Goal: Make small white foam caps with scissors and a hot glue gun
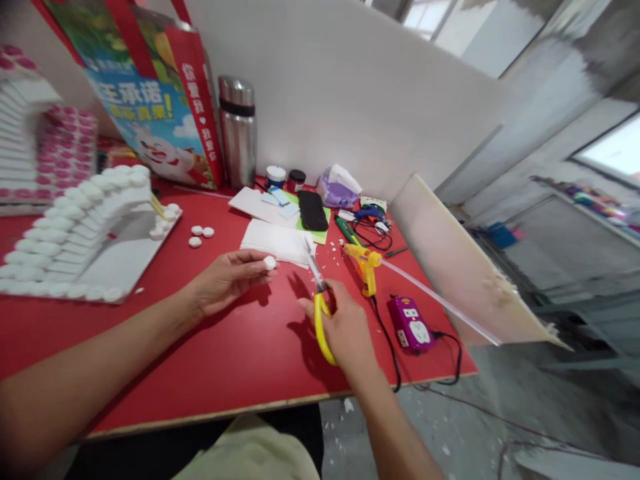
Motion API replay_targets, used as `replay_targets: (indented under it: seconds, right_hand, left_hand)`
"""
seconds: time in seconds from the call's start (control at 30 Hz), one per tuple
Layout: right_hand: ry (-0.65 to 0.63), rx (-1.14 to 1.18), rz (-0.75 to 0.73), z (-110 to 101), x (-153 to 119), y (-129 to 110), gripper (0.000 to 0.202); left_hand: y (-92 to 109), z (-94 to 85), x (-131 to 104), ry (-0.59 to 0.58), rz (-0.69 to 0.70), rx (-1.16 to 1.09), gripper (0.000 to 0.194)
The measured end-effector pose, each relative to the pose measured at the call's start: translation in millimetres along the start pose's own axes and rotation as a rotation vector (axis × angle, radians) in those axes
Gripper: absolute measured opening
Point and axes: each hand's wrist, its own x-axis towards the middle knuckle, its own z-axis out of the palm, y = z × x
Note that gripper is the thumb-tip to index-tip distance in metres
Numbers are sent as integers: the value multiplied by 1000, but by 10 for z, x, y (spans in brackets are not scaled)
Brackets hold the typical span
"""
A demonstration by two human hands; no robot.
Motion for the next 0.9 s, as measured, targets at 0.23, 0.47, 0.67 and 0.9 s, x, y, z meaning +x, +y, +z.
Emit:
replay_targets:
  seconds: [0.23, 0.47, 0.67, 0.9]
  right_hand:
    - [-237, -128, 20, -324, 87, 229, 49]
    - [-280, -255, -158, -254, -100, 370, 48]
    - [-197, -387, -41, -321, -169, 536, 61]
    - [-101, -480, 5, -264, -68, 459, 58]
  left_hand:
    - [77, -110, 37, 26, 41, -38, 18]
    - [114, -162, 56, 75, 73, -78, 17]
    - [117, -173, 60, 86, 77, -75, 17]
    - [128, -165, 57, 87, 70, -62, 15]
